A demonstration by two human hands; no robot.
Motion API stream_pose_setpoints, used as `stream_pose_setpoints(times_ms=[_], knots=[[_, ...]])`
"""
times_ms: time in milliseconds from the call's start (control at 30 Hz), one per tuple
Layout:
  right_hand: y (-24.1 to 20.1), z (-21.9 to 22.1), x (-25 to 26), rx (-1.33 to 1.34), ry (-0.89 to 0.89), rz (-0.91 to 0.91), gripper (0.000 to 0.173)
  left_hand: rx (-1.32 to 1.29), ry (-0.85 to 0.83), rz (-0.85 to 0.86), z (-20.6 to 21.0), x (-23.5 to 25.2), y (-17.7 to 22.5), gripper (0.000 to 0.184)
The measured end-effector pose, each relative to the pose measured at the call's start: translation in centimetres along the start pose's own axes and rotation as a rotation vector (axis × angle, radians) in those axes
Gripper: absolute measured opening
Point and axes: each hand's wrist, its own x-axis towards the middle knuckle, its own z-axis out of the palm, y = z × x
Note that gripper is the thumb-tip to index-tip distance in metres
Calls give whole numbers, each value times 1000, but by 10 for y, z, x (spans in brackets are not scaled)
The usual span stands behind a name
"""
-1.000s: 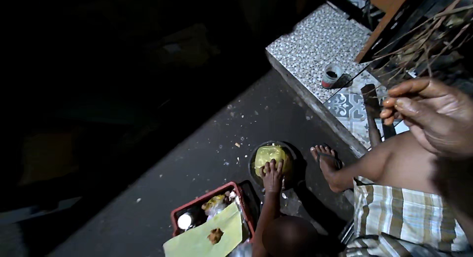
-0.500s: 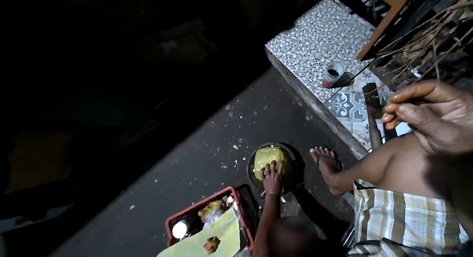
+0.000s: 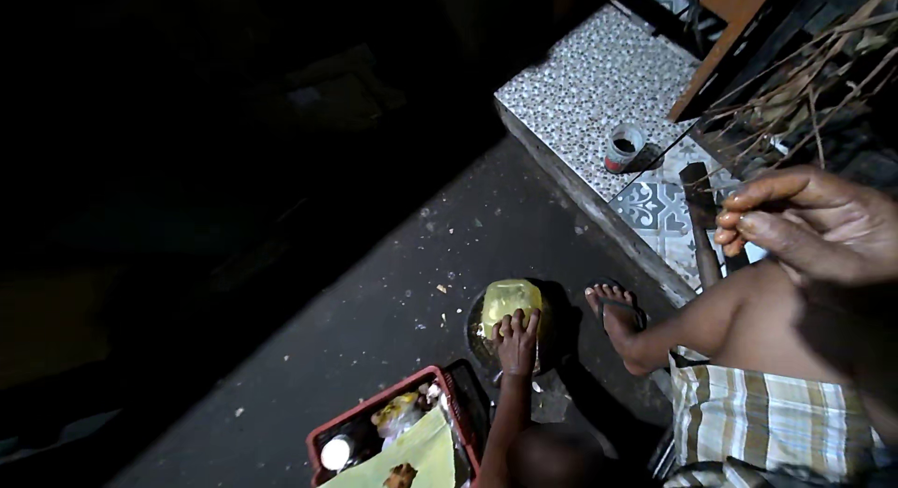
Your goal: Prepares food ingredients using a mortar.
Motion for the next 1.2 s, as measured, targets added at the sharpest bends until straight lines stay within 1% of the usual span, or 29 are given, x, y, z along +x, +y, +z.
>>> stream_pose_setpoints(times_ms=[100,133,167,200,233,267,333,367,400,467,500,533,600,667,733,767,800,867,900,933,967,1033,1067,1100,1133,1167,1200], knots=[[-1,-1,-3,7,-7,25,19,-5,198,-25,-11,-6,-5,49],[-1,-1,-4,-2,-5,34,19,-8,199,-42,-12,-7,-7,46],[-1,1,-5,-7,2,35,19,-13,147,-38,-10,-12,-9,49],[-2,5,-6,-7,5,26,19,-28,58,-20,-10,-18,-11,56],[-3,9,-5,-10,-6,14,18,-32,20,-6,-8,-18,-11,59],[-3,10,-1,-17,-23,-3,17,-29,53,-4,-6,-11,-7,60],[-6,8,0,-24,-25,21,17,-39,162,-26,-4,-1,3,55],[-7,7,-1,-27,-37,44,17,-41,171,-37,-5,-2,5,55],[-6,8,-3,-28,-52,50,17,-26,143,-52,-7,-6,1,57],[-4,12,0,-31,-48,27,17,-23,107,-79,-14,1,-9,58],[-6,11,0,-31,-31,25,17,-63,110,-78,-22,7,-9,55],[-7,9,-1,-33,-22,32,17,-97,141,-68,-32,12,-7,47],[-6,4,-4,-42,-34,35,17,-83,255,-66,-44,15,-9,34],[-6,3,-7,-37,-16,56,17,-67,358,-68,-54,15,-13,29],[-7,2,-7,-35,31,69,17,-79,400,-84,-52,16,-10,25],[-8,2,-7,-40,48,76,17,-85,370,-100,-45,14,-7,25],[-9,3,-6,-44,56,75,18,-101,299,-107,-34,9,-6,29],[-6,9,-7,-48,43,43,17,-146,25,-75,-13,-10,-9,52],[-4,11,-6,-59,24,20,17,-116,-23,-49,-5,-13,-9,58],[-1,9,-3,-77,-3,-7,17,-86,27,-26,1,-10,-6,59],[-1,7,-1,-80,-11,-19,17,-65,118,-16,1,-10,-3,55],[-5,9,-5,-65,5,17,17,-39,286,-42,-11,-14,-4,39],[-5,11,-5,-66,16,22,17,-34,352,-57,-19,-8,-7,31],[-5,11,-4,-78,25,24,16,-34,380,-69,-25,-2,-9,26],[-5,10,-5,-93,22,17,16,-43,364,-75,-26,1,-8,24],[-3,9,-6,-102,22,-5,17,-59,306,-65,-21,3,-7,29],[-2,8,-6,-112,17,-25,17,-64,206,-28,-11,1,-7,41]])
